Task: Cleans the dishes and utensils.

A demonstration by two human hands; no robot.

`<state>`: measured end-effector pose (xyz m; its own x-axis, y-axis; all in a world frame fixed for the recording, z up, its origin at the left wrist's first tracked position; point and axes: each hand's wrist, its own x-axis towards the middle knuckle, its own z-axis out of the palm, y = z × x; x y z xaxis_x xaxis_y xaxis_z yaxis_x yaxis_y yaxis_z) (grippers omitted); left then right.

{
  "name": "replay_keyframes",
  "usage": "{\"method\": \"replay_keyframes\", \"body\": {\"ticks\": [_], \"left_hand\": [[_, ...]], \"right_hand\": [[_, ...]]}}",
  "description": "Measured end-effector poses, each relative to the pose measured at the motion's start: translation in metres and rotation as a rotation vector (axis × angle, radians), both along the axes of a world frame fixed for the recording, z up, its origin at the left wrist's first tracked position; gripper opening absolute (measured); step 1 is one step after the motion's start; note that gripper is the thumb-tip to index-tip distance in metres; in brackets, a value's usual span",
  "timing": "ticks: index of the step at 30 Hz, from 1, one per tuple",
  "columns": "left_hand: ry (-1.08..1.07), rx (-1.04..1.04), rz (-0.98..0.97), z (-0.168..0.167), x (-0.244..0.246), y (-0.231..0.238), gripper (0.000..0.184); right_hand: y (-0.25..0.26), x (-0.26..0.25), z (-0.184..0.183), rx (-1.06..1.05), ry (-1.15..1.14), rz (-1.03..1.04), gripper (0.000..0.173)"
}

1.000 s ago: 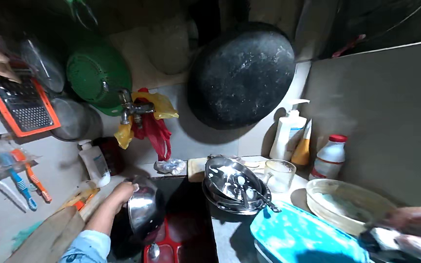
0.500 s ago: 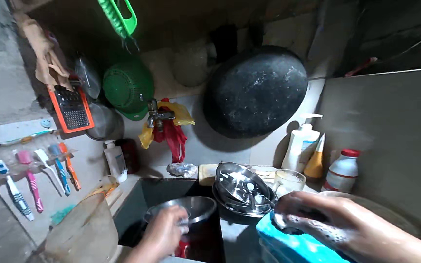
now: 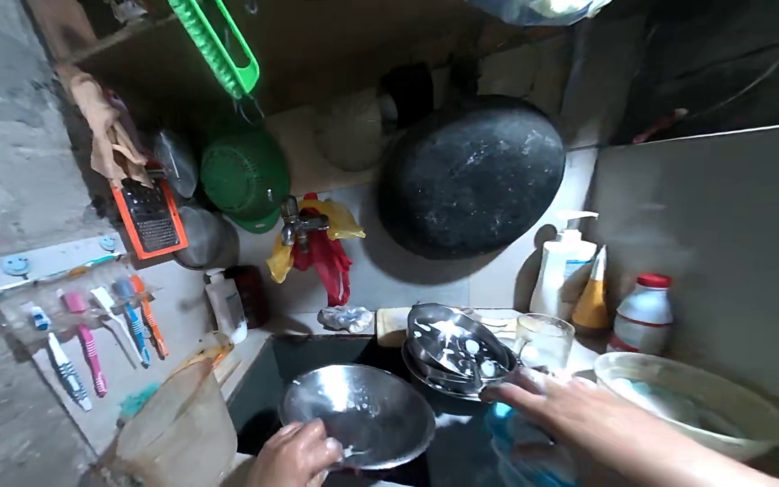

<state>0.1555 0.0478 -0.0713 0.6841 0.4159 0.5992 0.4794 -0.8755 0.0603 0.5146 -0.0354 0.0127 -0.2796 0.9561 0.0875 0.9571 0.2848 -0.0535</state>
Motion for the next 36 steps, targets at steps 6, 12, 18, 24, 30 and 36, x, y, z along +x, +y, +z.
{"method": "replay_keyframes", "body": {"ticks": [6, 12, 18, 24, 30, 36], "left_hand": [[-0.157, -0.028, -0.032, 0.018, -0.003, -0.004, 0.019], [0.029, -0.089, 0.721, 0.077, -0.080, -0.041, 0.044], [0.134, -0.472, 0.929, 0.078, -0.149, -0.047, 0.036], [0.224, -0.374, 0.600, 0.108, -0.149, -0.015, 0.020], [0.845, -0.356, 0.518, 0.182, -0.056, 0.003, 0.020], [1.144, -0.344, 0.490, 0.174, 0.022, 0.008, 0.022]], "right_hand": [[0.007, -0.101, -0.045, 0.254, 0.305, 0.288, 0.030], [0.043, -0.146, -0.077, 0.359, 0.430, 0.277, 0.009], [0.075, -0.129, -0.100, 0.449, 0.242, 0.285, 0.015], [0.080, -0.144, -0.100, 0.397, 0.220, 0.345, 0.020], [0.095, -0.164, -0.110, 0.195, 0.204, 0.333, 0.019], [0.103, -0.178, -0.112, 0.047, 0.171, 0.342, 0.019]]}}
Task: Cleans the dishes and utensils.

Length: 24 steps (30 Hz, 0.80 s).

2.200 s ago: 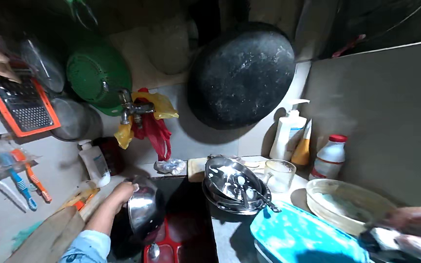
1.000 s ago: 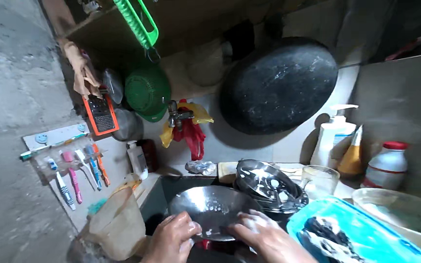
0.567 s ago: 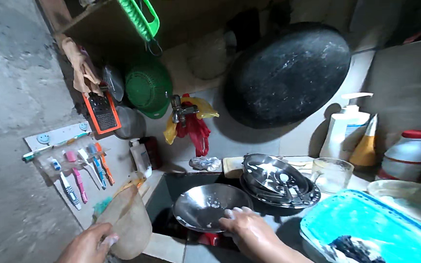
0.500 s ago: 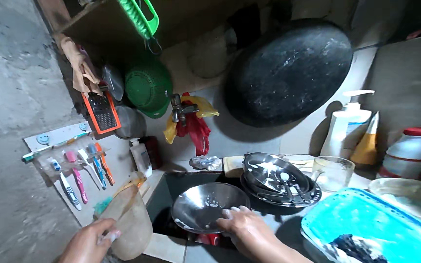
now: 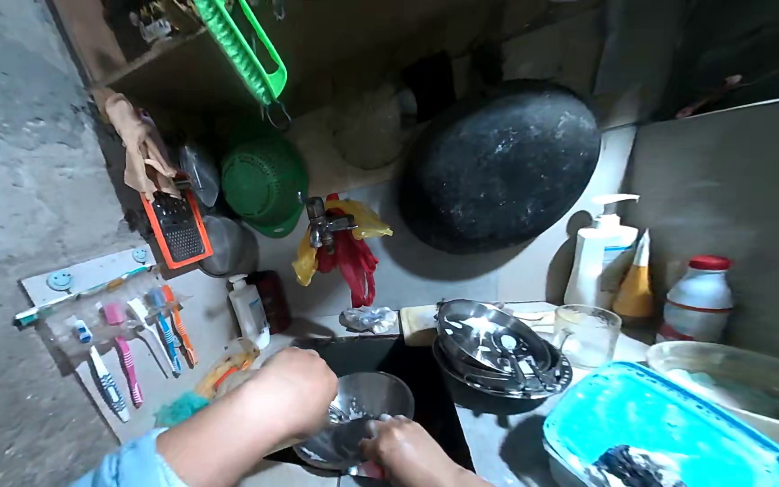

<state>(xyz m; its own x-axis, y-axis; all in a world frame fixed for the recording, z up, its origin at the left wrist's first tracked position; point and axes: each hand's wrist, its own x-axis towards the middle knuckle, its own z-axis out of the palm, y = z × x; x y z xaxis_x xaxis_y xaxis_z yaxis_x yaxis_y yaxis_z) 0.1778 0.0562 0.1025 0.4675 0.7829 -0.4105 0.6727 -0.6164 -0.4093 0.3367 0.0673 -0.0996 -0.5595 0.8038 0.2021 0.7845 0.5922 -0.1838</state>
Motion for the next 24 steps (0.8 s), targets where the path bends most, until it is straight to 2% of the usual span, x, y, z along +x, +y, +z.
{"method": "replay_keyframes", "body": {"ticks": [3, 6, 10, 13, 15, 18, 21, 24], "left_hand": [[0.029, 0.014, 0.005, -0.001, 0.011, 0.002, 0.023], [-0.002, 0.015, -0.005, 0.008, 0.010, 0.005, 0.024], [-0.006, 0.076, -0.067, 0.015, 0.021, 0.007, 0.019], [0.079, 0.128, -0.082, 0.015, 0.043, 0.008, 0.018], [0.101, 0.133, -0.079, 0.015, 0.056, 0.007, 0.021], [0.118, 0.150, -0.020, 0.011, 0.065, 0.007, 0.024], [0.075, 0.162, 0.085, 0.003, 0.049, 0.014, 0.025], [-0.076, 0.157, 0.170, -0.004, 0.005, 0.019, 0.027]], "right_hand": [[0.000, -0.005, 0.003, -0.044, -0.044, 0.009, 0.020], [0.010, -0.008, 0.019, -0.222, -0.034, -0.114, 0.024], [0.058, 0.002, 0.030, -0.425, 0.320, -0.309, 0.026], [0.085, 0.008, 0.035, -0.542, 0.561, -0.463, 0.029], [0.094, 0.013, 0.042, -0.592, 0.619, -0.531, 0.033], [0.098, 0.019, 0.053, -0.621, 0.626, -0.525, 0.035], [0.097, 0.027, 0.061, -0.619, 0.714, -0.481, 0.026], [0.092, 0.034, 0.068, -0.617, 0.850, -0.475, 0.017]]}}
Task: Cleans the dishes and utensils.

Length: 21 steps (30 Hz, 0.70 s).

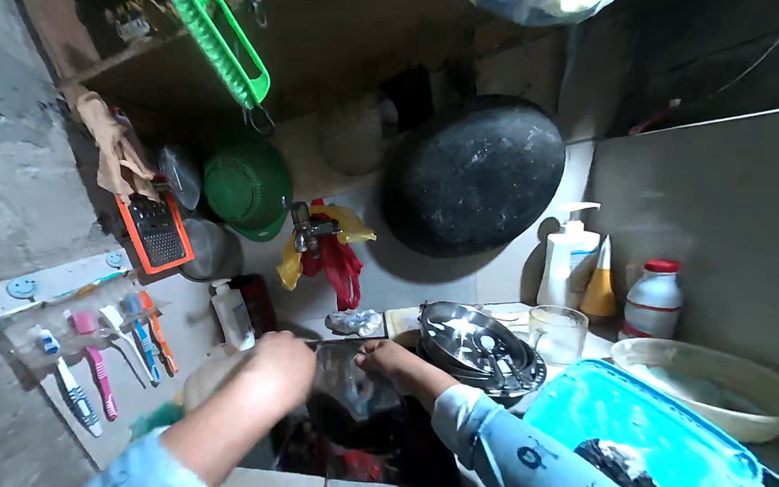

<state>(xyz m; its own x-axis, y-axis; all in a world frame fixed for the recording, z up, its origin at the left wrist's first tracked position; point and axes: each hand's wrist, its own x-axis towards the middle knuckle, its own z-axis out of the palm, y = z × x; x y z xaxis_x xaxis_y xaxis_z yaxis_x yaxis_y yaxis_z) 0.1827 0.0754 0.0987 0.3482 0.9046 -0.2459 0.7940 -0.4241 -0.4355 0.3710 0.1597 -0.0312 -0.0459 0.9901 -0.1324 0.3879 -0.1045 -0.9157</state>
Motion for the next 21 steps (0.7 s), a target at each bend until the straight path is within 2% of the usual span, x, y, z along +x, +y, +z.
{"method": "replay_keyframes", "body": {"ticks": [4, 6, 10, 15, 18, 21], "left_hand": [[-0.234, 0.036, 0.188, -0.008, -0.077, -0.010, 0.028], [-0.371, 0.071, 0.274, -0.020, -0.117, -0.020, 0.032], [-0.663, 0.196, 0.359, -0.054, -0.174, -0.049, 0.025], [-0.809, 0.241, 0.408, -0.088, -0.181, -0.069, 0.026], [-0.861, 0.286, 0.399, -0.097, -0.177, -0.073, 0.027], [-0.926, 0.451, 0.345, -0.097, -0.166, -0.079, 0.049]], "right_hand": [[0.001, 0.006, -0.002, 0.010, 0.211, -0.170, 0.023], [0.002, 0.007, 0.001, 0.017, 0.212, -0.213, 0.026], [0.007, 0.002, 0.013, 0.022, 0.169, -0.221, 0.027], [0.007, -0.014, 0.021, 0.029, 0.216, -0.194, 0.022], [-0.004, -0.018, 0.030, 0.059, 0.147, -0.118, 0.017], [-0.009, -0.014, 0.043, 0.131, -0.037, -0.017, 0.018]]}}
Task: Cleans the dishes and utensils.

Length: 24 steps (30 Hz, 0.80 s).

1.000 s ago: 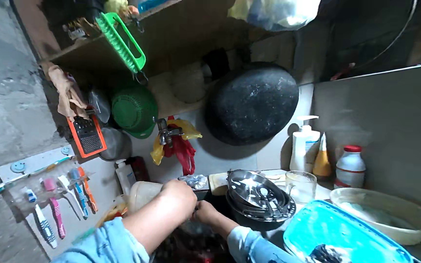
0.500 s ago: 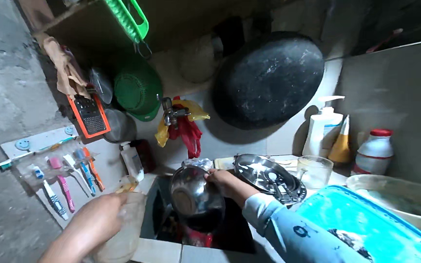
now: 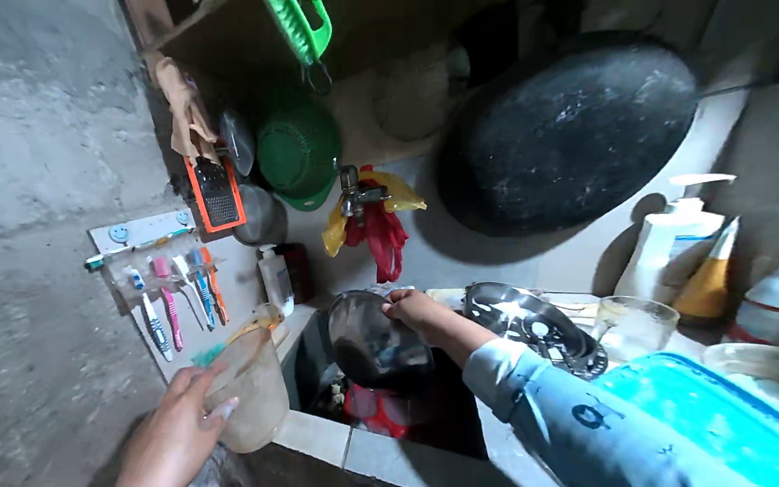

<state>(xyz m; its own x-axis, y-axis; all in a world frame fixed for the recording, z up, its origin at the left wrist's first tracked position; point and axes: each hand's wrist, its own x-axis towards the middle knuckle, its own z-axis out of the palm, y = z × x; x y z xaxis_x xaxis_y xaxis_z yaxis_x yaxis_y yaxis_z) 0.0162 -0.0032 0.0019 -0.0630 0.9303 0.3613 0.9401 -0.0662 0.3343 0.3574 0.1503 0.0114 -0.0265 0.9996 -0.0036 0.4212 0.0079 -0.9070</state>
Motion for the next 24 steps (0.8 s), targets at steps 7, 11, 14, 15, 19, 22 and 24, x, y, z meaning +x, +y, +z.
{"method": "replay_keyframes", "body": {"ticks": [7, 11, 14, 15, 19, 22, 24], "left_hand": [[-1.063, -0.238, -0.312, -0.034, 0.120, 0.023, 0.056], [-1.819, -0.414, -0.347, -0.052, 0.161, 0.051, 0.068], [-1.855, -0.354, -0.176, -0.056, 0.186, 0.056, 0.023], [-1.824, -0.350, -0.118, -0.057, 0.190, 0.055, 0.023], [-1.683, -0.337, -0.077, -0.069, 0.178, 0.063, 0.047], [-1.610, -0.363, -0.055, -0.079, 0.166, 0.071, 0.057], [-1.601, -0.386, -0.039, -0.087, 0.162, 0.075, 0.060]], "right_hand": [[-0.056, 0.003, 0.022, 0.454, -0.542, 0.220, 0.023], [-0.095, 0.009, 0.005, 0.590, -0.787, 0.514, 0.029], [-0.105, 0.040, 0.002, 0.563, -0.870, 0.674, 0.036], [-0.111, 0.054, 0.007, 0.522, -0.880, 0.665, 0.041], [-0.153, 0.126, 0.037, 0.410, -0.937, 0.345, 0.029], [-0.188, 0.172, 0.040, 0.022, -1.068, 0.334, 0.040], [-0.201, 0.179, 0.020, -0.230, -1.086, 0.384, 0.055]]}}
